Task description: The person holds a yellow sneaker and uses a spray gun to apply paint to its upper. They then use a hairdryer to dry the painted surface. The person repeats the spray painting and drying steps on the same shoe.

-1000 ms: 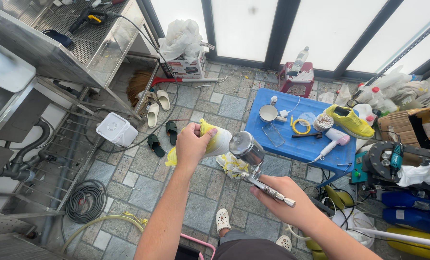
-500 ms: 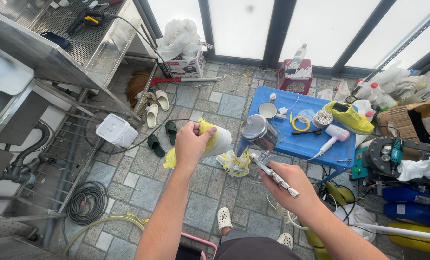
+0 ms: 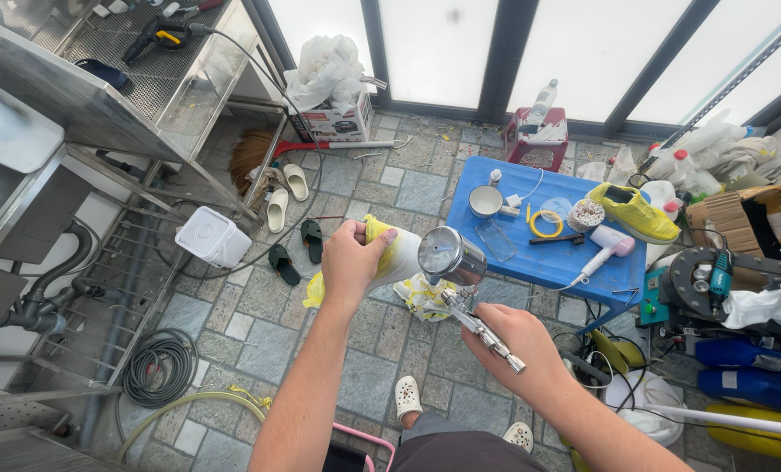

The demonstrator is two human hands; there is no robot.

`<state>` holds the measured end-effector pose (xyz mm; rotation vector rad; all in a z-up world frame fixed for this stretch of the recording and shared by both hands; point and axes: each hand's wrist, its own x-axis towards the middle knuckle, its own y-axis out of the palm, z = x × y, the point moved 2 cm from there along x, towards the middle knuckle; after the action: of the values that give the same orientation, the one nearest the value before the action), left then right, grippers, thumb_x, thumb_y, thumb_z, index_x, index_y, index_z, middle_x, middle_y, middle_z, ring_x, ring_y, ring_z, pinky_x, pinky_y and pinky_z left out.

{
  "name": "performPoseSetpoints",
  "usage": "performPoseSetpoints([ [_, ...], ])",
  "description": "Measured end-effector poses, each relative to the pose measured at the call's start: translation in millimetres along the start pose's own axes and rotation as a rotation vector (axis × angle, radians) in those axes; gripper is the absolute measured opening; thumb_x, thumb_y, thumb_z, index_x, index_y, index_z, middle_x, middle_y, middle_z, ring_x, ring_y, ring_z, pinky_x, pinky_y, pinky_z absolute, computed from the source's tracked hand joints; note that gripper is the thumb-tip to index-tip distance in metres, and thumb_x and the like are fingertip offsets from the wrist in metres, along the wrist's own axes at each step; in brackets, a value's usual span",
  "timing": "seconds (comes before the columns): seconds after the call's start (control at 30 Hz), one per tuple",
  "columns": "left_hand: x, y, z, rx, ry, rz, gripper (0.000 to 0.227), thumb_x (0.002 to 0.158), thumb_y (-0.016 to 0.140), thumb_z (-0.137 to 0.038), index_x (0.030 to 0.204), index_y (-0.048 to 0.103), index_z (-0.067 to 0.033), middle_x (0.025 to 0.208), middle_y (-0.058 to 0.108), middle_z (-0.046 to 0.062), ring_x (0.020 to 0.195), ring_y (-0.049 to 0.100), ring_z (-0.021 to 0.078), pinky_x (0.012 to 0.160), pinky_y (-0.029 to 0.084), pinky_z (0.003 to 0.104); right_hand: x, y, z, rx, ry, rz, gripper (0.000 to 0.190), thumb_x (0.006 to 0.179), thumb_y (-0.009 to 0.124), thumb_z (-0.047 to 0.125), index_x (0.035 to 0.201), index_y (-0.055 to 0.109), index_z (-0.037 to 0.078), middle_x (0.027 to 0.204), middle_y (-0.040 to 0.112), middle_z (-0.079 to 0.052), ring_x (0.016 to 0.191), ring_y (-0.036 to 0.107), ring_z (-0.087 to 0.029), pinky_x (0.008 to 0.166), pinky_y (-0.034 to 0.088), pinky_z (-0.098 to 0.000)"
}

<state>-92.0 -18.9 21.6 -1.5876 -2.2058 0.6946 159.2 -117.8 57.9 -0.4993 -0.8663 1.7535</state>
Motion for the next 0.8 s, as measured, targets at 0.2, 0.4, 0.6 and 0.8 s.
performPoseSetpoints([
  [0.2, 2, 5, -3, 0.01, 0.014, 0.009, 0.042, 0.078, 0.084, -0.043, 0.089, 0.072, -0.0039, 0.078, 0.078, 0.008, 0.07, 0.076, 0.0179, 0.066, 0.057, 0.033, 0, -10, 2, 0.163, 0.047, 0.072, 0.018, 0.085, 0.071, 0.022, 0.085, 0.07, 0.004, 0.071, 0.067, -0.015, 0.064, 0.07, -0.034, 0.058, 0.053, -0.0429],
  [0.4, 12, 11, 4, -0.026, 0.026, 0.029, 0.043, 0.078, 0.084, -0.042, 0.09, 0.072, -0.0027, 0.08, 0.079, 0.008, 0.071, 0.076, 0.0173, 0.067, 0.057, 0.032, 3, -15, 1, 0.187, 0.146, 0.128, 0.025, 0.088, 0.071, 0.027, 0.081, 0.071, 0.003, 0.064, 0.066, -0.015, 0.055, 0.067, -0.031, 0.054, 0.05, -0.0415],
  [0.6, 36, 19, 41, -0.136, -0.021, 0.074, 0.049, 0.081, 0.082, -0.043, 0.096, 0.071, 0.0016, 0.083, 0.077, 0.011, 0.074, 0.074, 0.0174, 0.067, 0.058, 0.033, 10, -8, 0, 0.17, 0.148, 0.105, 0.027, 0.089, 0.071, 0.027, 0.079, 0.069, 0.002, 0.066, 0.065, -0.015, 0.056, 0.066, -0.031, 0.055, 0.05, -0.0414],
  [0.8, 58, 20, 94, -0.58, -0.249, 0.228, 0.046, 0.092, 0.075, -0.036, 0.108, 0.067, 0.0067, 0.092, 0.073, 0.012, 0.079, 0.068, 0.0159, 0.068, 0.055, 0.032, 31, 3, 6, 0.252, -0.122, -0.157, 0.013, 0.09, 0.069, 0.014, 0.093, 0.069, 0.002, 0.083, 0.07, -0.012, 0.072, 0.07, -0.028, 0.061, 0.054, -0.0366],
])
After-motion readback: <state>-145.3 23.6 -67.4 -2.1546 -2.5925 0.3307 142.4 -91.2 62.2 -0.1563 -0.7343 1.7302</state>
